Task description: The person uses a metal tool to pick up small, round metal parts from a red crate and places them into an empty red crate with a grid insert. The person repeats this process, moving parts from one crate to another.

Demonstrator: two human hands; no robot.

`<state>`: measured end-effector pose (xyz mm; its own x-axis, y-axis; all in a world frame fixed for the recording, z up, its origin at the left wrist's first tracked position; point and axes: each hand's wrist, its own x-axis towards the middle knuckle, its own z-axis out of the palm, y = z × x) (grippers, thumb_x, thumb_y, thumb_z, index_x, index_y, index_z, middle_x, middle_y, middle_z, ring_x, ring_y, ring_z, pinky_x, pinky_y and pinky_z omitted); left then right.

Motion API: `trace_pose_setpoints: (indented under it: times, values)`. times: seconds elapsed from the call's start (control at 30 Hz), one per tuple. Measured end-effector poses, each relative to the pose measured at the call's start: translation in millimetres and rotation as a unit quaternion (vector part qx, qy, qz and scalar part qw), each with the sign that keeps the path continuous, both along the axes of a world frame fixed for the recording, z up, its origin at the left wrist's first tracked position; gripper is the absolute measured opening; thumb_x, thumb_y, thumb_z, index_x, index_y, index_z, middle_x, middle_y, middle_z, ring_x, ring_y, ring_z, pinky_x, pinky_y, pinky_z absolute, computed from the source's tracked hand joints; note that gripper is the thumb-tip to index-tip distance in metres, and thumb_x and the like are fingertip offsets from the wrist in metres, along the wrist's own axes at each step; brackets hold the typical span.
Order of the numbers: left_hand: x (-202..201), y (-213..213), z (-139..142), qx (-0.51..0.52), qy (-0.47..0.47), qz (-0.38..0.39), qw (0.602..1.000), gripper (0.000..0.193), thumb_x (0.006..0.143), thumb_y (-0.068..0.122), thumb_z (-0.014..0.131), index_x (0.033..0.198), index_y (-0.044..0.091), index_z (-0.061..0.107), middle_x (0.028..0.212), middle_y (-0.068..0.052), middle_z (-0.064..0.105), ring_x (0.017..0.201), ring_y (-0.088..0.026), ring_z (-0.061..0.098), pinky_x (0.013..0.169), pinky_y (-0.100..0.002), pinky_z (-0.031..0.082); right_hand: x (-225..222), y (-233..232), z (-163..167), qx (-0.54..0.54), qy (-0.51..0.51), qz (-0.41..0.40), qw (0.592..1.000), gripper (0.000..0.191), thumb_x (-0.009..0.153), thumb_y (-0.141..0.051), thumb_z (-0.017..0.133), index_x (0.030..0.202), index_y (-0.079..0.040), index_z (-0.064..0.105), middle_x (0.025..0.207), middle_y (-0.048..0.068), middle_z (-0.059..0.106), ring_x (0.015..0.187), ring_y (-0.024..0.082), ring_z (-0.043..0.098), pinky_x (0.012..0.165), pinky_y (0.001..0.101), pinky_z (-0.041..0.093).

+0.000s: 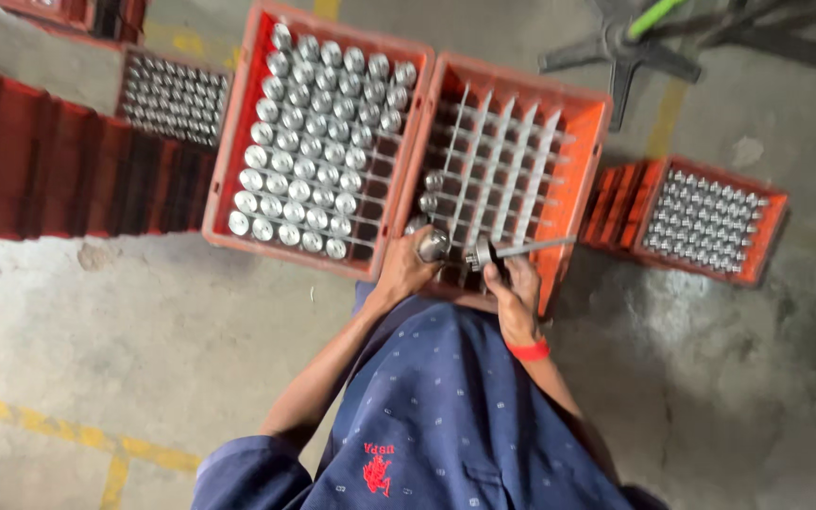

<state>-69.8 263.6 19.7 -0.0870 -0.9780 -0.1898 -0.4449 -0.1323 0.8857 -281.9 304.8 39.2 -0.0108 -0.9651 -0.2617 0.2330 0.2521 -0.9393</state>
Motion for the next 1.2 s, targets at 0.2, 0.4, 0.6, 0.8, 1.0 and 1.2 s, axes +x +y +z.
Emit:
trace_pose_setpoints:
  times: [0.2, 0.4, 0.6, 0.8, 1.0, 1.2]
  values:
    - [-34.9, 40.6, 21.8, 0.02, 0.029, -0.033, 0.999, 0.046, 0.071, 0.015, 0.076, 0.116, 0.008, 0.069, 0.09, -0.02, 0.074, 0.089, -0.039, 0.072, 0.076, -0.047, 0.055, -12.0, -2.7, 26.6, -0.038, 0.011, 0.092, 0.995, 0.047, 0.095, -0.01, 0.075, 0.137, 0.003, 0.058, 0.13, 0.01, 0.065, 0.11, 0.013, 0.06, 0.095, 0.0261, 0.048]
    - [-43.0, 36.9, 25.3, 0.105, -0.019, -0.133, 0.985, 0.045, 0.072, 0.028, 0.084, 0.112, 0.009, 0.074, 0.094, -0.019, 0.077, 0.091, -0.037, 0.075, 0.081, -0.046, 0.057, -38.9, 4.3, 10.2, -0.107, -0.014, 0.196, 0.975, 0.052, 0.095, -0.019, 0.079, 0.136, 0.004, 0.056, 0.146, 0.016, 0.059, 0.131, 0.02, 0.059, 0.114, 0.0333, 0.046]
    - [-31.8, 22.6, 8.7, 0.093, 0.035, -0.163, 0.982, 0.067, 0.075, 0.045, 0.084, 0.125, 0.004, 0.066, 0.104, -0.02, 0.076, 0.097, -0.036, 0.075, 0.087, -0.044, 0.057, -72.6, 2.8, -42.7, 0.005, -0.052, 0.086, 0.995, 0.044, 0.096, -0.006, 0.072, 0.135, 0.008, 0.059, 0.123, 0.011, 0.064, 0.111, 0.015, 0.061, 0.099, 0.0292, 0.047]
    - [-0.7, -54.6, -22.7, -0.174, -0.166, -0.041, 0.97, 0.065, 0.096, 0.035, 0.071, 0.146, 0.0, 0.047, 0.124, -0.025, 0.065, 0.109, -0.047, 0.064, 0.089, -0.052, 0.054, -104.0, 2.1, -60.0, -0.019, -0.081, -0.096, 0.992, 0.035, 0.097, 0.008, 0.057, 0.132, 0.007, 0.059, 0.112, 0.003, 0.062, 0.099, 0.009, 0.056, 0.098, 0.0259, 0.045]
    - [-7.2, -128.7, -59.3, -0.203, -0.376, -0.124, 0.896, 0.057, 0.083, 0.007, 0.065, 0.139, 0.007, 0.052, 0.138, -0.02, 0.056, 0.115, -0.038, 0.064, 0.083, -0.041, 0.057, -88.7, 18.6, -64.7, -0.005, -0.067, -0.13, 0.989, 0.033, 0.099, 0.002, 0.061, 0.132, 0.006, 0.059, 0.112, 0.004, 0.064, 0.102, 0.009, 0.059, 0.099, 0.0266, 0.047]
    - [-5.2, -127.0, -65.7, -0.173, -0.321, -0.167, 0.916, 0.056, 0.078, -0.003, 0.064, 0.132, 0.01, 0.058, 0.134, -0.013, 0.059, 0.116, -0.034, 0.064, 0.087, -0.043, 0.058, -65.4, 52.7, -74.4, 0.023, -0.078, -0.145, 0.986, 0.035, 0.103, -0.001, 0.061, 0.136, 0.007, 0.057, 0.121, 0.006, 0.064, 0.108, 0.011, 0.059, 0.098, 0.0267, 0.046]
